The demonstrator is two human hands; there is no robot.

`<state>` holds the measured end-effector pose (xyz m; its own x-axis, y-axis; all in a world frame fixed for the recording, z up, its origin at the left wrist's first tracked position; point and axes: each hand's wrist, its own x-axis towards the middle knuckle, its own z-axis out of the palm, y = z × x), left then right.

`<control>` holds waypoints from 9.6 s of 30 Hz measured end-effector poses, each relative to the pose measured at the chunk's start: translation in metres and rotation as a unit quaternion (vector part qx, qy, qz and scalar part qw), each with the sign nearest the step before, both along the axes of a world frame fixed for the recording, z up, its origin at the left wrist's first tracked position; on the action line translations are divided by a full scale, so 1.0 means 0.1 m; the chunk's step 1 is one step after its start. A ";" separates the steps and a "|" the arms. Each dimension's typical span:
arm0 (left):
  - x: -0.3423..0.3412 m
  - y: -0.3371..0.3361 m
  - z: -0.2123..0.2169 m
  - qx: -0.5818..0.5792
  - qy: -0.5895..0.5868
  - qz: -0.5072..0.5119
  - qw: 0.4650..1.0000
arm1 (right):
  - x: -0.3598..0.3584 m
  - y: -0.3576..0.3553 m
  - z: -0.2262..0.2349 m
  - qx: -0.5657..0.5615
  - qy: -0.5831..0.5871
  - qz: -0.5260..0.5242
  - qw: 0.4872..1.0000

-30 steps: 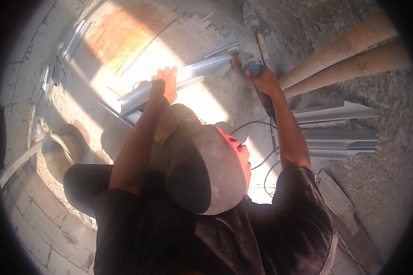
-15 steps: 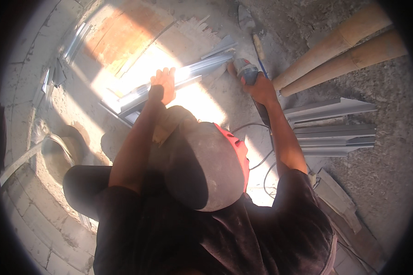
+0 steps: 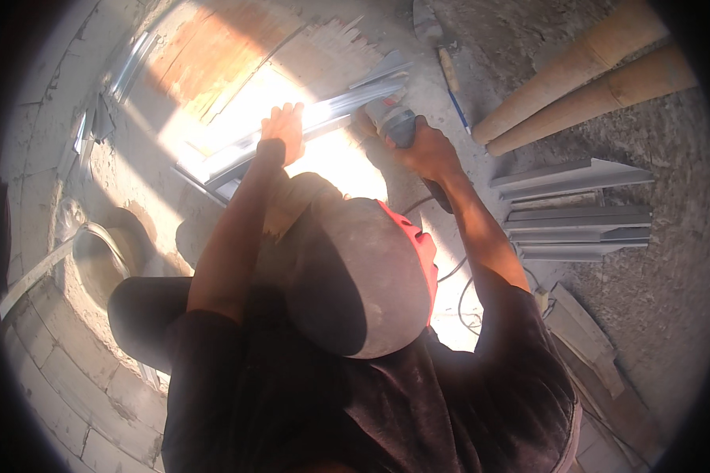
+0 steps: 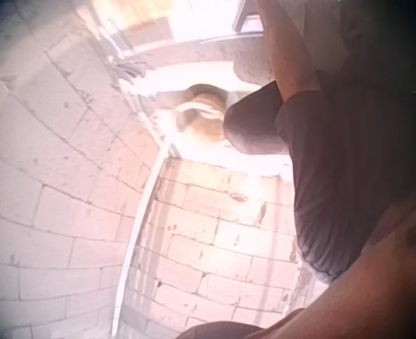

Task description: The person sits on the floor and uses an angle grinder to cut several metal profiles. They pick up a profile, position it, and cut it with the grinder, creating sparks. The cut pieces are then placed aside.

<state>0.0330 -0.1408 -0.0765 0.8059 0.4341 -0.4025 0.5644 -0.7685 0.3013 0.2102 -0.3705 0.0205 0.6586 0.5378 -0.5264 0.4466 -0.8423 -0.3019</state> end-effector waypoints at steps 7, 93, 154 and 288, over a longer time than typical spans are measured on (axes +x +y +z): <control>0.00 0.32 0.16 -0.066 -0.064 0.080 0.993 | 0.05 -0.23 -0.19 0.087 -0.025 -0.081 0.993; -0.84 2.60 2.51 0.000 -0.557 0.295 0.776 | -0.67 -0.70 -0.21 0.382 0.614 -0.396 0.566; -2.68 3.09 2.60 0.243 -0.488 0.507 0.668 | 1.42 1.26 -0.85 -0.041 -0.303 0.281 0.910; -0.50 1.47 1.27 -0.139 0.044 -0.029 0.989 | 1.77 -3.26 -0.17 0.260 -0.312 -0.386 0.828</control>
